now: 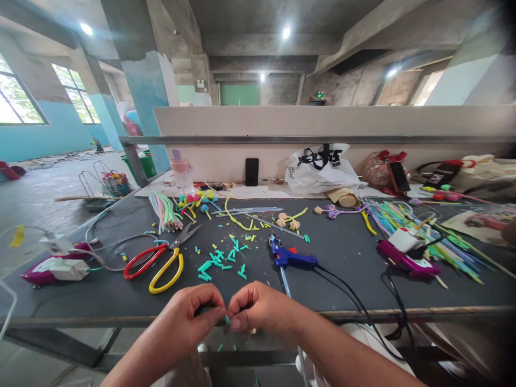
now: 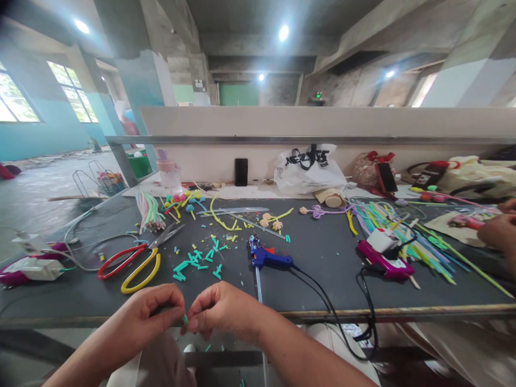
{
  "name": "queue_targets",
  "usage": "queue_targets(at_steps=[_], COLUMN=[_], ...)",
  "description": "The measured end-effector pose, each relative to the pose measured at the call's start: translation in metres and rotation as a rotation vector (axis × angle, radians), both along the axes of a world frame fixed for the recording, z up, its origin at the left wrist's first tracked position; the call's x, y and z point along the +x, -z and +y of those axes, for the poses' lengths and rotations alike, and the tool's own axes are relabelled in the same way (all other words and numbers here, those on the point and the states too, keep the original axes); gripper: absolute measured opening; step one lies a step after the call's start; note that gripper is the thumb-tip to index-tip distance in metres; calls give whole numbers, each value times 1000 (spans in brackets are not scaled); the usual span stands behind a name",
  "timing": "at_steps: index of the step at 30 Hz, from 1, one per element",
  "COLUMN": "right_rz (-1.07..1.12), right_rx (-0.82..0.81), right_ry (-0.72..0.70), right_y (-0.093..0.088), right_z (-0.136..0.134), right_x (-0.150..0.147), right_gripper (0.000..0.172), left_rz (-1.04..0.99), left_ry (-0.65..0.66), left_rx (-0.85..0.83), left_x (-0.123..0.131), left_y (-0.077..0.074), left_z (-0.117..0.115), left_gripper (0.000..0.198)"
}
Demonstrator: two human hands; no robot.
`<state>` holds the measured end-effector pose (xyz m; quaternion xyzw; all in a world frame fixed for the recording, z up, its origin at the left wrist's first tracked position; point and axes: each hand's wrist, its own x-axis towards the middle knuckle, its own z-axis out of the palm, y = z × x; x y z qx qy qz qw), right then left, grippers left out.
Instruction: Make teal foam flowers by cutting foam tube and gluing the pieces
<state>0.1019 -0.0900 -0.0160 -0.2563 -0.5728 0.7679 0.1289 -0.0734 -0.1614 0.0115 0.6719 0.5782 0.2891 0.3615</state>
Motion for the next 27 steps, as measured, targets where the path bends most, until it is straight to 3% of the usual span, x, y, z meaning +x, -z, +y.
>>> queue_targets(at_steps=[4,8,12,18,23,27], right_rz=[-17,20,65,271,409,326], right_rx=[-28,22,3,-321,-504,-389], right_ry=[113,122,178,332,459,572], right_y=[-1,2,3,-7,-8,-7], right_z=[-2,-6,-11,-17,-21,-22], right_x=[-2,-3,-5,-10,-13,-15], right_gripper=[32,33,32,29,25,25], left_rz=[51,33,-9,-116,79,203], left_ry=[-63,-72,-114,-243,-175,-107], left_rx=[47,90,148,299,379,439], left_x=[1,5,5,6,16,24], left_y=[-2,-4,3,20,24,25], left_z=[0,0,1,2,-1,0], left_gripper=[19,20,21,22,22,24])
